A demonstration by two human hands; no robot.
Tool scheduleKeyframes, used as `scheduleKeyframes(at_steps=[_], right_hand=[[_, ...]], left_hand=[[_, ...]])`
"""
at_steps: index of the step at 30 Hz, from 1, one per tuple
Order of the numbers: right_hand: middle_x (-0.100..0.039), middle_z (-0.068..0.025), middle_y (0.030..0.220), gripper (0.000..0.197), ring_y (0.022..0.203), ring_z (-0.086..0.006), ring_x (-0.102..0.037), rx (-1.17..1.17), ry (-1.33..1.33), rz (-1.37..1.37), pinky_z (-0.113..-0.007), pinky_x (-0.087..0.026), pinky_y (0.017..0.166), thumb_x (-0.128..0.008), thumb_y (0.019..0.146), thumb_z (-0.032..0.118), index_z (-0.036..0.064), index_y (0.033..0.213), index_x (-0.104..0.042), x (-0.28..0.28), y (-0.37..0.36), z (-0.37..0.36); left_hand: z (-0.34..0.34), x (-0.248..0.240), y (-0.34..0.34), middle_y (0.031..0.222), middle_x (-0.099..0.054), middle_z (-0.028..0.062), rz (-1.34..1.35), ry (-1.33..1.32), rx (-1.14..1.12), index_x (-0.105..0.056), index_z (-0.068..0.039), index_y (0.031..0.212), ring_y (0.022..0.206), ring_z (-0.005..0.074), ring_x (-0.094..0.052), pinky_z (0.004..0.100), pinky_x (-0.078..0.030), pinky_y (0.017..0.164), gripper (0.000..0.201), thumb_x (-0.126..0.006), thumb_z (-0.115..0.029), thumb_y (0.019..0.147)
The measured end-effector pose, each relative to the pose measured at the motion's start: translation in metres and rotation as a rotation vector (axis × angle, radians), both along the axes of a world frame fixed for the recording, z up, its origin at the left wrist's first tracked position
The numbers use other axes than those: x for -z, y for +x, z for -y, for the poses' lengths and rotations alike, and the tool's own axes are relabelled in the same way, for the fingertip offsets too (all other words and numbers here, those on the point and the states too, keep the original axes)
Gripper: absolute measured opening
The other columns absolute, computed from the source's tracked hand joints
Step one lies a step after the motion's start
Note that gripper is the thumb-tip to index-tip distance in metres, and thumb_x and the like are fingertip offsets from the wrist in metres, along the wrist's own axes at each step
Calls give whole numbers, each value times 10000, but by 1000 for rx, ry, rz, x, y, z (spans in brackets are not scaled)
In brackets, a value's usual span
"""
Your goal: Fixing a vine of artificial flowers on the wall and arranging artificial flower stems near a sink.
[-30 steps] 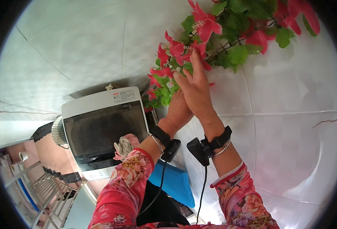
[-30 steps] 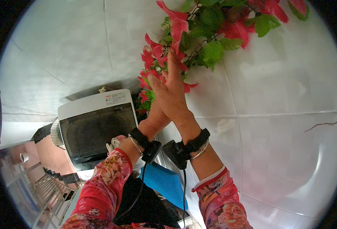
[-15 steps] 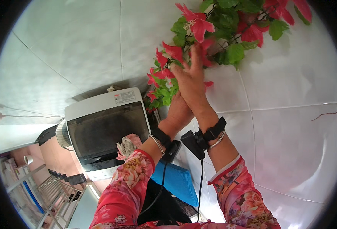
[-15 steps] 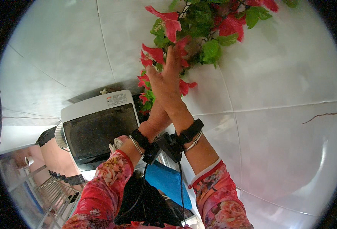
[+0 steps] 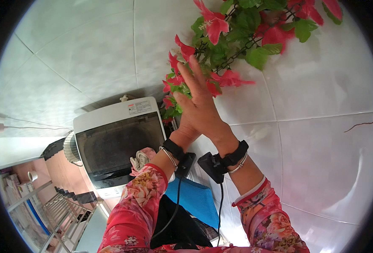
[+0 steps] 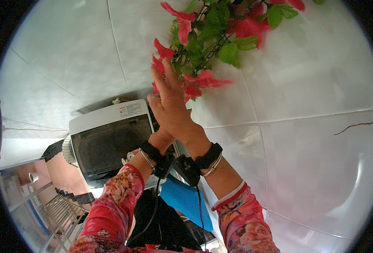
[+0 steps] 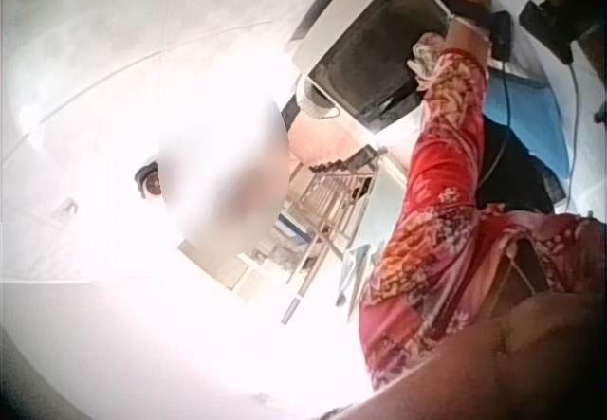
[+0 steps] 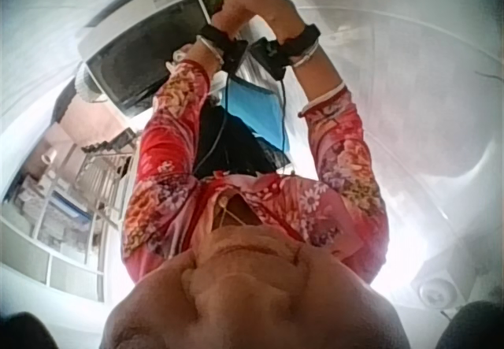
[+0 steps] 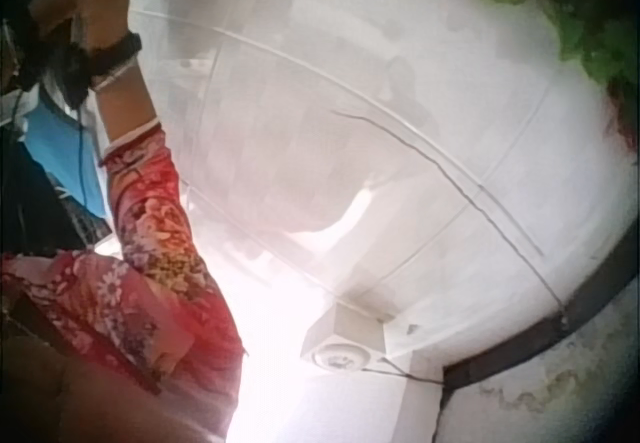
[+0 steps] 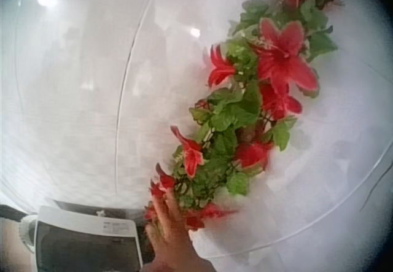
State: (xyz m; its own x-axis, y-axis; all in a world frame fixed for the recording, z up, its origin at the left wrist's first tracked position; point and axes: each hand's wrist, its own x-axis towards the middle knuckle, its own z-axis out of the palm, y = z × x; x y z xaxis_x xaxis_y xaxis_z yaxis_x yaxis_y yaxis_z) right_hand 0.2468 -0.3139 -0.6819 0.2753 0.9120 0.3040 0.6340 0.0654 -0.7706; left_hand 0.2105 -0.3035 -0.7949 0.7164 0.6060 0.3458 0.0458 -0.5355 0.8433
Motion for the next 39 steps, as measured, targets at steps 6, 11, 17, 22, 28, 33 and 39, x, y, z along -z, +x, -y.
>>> scheduleKeyframes(at_steps=[6,11,17,22,28,33,39], right_hand=[[-242,-140,1432,541,1325,-249,-237,11,-43,97,-352,-254,1041,-557,810,45,67,1319,-376,0,-9,2],[-421,-121,1331,401,1222,-217,-408,-13,-27,-146,-319,-342,982,-557,814,25,40,1211,-501,4,-12,25],[-515,-96,1224,262,1091,-155,-510,35,-151,-255,-272,-406,911,-519,847,10,4,1105,-565,3,-5,71],[-521,-92,1211,221,1068,-151,-524,101,-239,-527,-284,-419,901,-501,865,9,6,1073,-576,9,-7,99],[-540,-78,1179,230,1019,-125,-543,169,-329,-539,-264,-439,865,-501,868,14,16,1086,-574,36,-4,129],[-562,-75,1158,264,1001,-128,-553,162,-372,-572,-265,-445,854,-516,860,30,18,1119,-565,66,-27,132],[-573,-101,1149,284,1014,-149,-547,204,-477,-633,-274,-442,860,-555,871,117,26,1140,-567,89,-85,157]], left_hand=[[-1,0,-8,1172,-508,193,24,74,-33,-371,-44,1254,1102,338,-471,394,-399,887,517,-560,-154,787],[-9,0,-21,1202,-490,202,36,169,-88,-314,-43,1316,1127,336,-458,388,-395,898,591,-559,-151,790],[-7,-12,-28,1259,-440,230,45,-117,-41,-135,-45,1395,1124,342,-471,383,-410,895,761,-571,-103,775],[-7,-1,-39,1272,-415,245,-123,-354,-97,-95,-44,1397,1031,327,-546,386,-459,814,800,-578,-32,759],[-3,18,-88,1325,-357,221,-146,-523,-68,-99,-119,1408,1123,296,-488,362,-444,880,742,-524,49,823],[-14,103,-245,1152,-491,191,-378,-412,-412,-377,-28,1254,937,278,-562,348,-471,773,537,-573,-4,755],[8,151,-413,1180,-461,191,-835,57,-585,-430,8,1162,1115,347,-417,438,-331,958,499,-632,-79,714]])
